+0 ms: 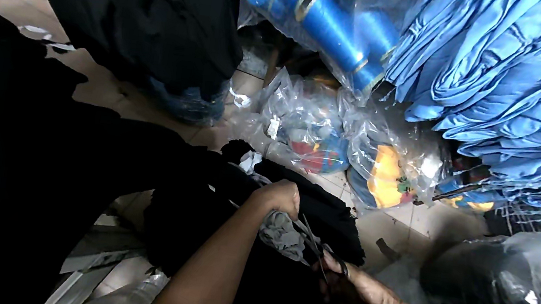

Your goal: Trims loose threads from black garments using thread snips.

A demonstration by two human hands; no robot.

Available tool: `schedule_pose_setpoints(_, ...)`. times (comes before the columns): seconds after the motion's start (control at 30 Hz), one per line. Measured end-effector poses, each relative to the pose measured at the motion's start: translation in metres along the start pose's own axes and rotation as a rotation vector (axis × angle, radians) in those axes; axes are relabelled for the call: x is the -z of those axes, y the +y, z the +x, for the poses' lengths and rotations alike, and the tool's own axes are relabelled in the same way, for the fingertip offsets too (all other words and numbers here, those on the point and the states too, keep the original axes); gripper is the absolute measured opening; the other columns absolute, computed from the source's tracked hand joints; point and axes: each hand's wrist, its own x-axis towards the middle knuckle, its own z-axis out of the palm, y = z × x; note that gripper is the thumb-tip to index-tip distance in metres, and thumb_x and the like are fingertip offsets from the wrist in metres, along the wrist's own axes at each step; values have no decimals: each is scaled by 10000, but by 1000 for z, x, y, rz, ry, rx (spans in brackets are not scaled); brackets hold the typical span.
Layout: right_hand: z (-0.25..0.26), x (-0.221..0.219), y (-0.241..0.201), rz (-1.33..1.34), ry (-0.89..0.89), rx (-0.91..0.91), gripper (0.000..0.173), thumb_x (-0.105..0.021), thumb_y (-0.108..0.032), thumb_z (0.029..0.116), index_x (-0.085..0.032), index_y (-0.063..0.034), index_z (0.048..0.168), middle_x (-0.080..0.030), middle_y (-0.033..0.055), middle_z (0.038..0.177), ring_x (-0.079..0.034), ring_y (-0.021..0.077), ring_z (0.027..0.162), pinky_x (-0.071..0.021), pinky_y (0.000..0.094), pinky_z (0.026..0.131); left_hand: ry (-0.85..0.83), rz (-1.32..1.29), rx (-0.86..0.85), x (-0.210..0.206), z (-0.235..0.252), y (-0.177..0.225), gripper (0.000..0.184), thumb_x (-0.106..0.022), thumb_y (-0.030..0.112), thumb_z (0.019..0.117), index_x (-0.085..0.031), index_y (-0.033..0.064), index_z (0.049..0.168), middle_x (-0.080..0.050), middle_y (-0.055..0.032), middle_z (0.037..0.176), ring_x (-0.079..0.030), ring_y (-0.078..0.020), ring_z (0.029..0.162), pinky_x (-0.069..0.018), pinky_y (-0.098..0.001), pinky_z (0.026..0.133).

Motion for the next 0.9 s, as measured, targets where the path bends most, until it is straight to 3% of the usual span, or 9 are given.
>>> schedule_pose_setpoints(0.07, -7, 1, -1, -8, -17, -34, 549, -363, -586, 1057, -610, -121, 1213, -647, 5, 859, -657, 152, 779, -569, 338, 733, 11, -4, 12, -2, 1, 2, 125, -793, 186, 876, -803, 73, 929, -750, -112, 933, -695, -265, 913, -534, -545, 845)
schedule_pose_setpoints(0.2, -15, 3, -3, -247, -76, -83, 592, -473, -657, 979, -616, -118, 1180, -644, -21, 846, -638, 105, 736, -552, 287, 686, 1, 70, 66, -3, 3, 5, 148, -774, 239, 887, -804, 116, 962, -753, -108, 983, -699, -299, 973, -530, -607, 862)
schedule_pose_setpoints(0.37, -22, -9, -20, -614, -104, -74, 581, -577, -560, 989, -580, -74, 1309, -652, 90, 1056, -627, 182, 924, -520, 406, 858, -15, 127, 61, -5, 7, 9, 163, -700, 230, 924, -764, 81, 940, -721, -121, 942, -676, -314, 924, -517, -606, 794)
schedule_pose_setpoints(0.47, -21, -12, -22, -716, -103, -97, 593, -602, -563, 980, -578, -81, 1326, -662, 130, 1119, -639, 224, 998, -512, 455, 913, -61, 128, 67, -3, 2, 17, 178, -715, 248, 952, -788, 120, 1051, -748, -99, 1070, -690, -295, 1052, -518, -607, 913)
schedule_pose_setpoints(0.53, -22, -15, -25, -767, -84, -122, 608, -619, -564, 971, -574, -87, 1346, -657, 159, 1187, -635, 267, 1088, -491, 508, 970, -62, 154, 76, -3, 1, 21, 168, -712, 248, 951, -795, 145, 1055, -749, -91, 1084, -687, -299, 1072, -515, -614, 916)
schedule_pose_setpoints(0.77, -21, -16, -28, -844, -96, -124, 596, -611, -548, 983, -570, -84, 1356, -640, 185, 1241, -616, 305, 1149, -466, 554, 997, -89, 166, 84, -8, 8, 22, 157, -692, 221, 928, -764, 84, 957, -718, -127, 955, -674, -322, 938, -516, -609, 789)
schedule_pose_setpoints(0.9, -21, -11, -26, -847, -89, -102, 592, -636, -529, 974, -574, -84, 1360, -640, 188, 1257, -616, 317, 1170, -467, 563, 1012, -63, 130, 73, -7, 9, 20, 152, -693, 189, 938, -782, 73, 978, -732, -136, 1004, -681, -326, 994, -522, -607, 858)
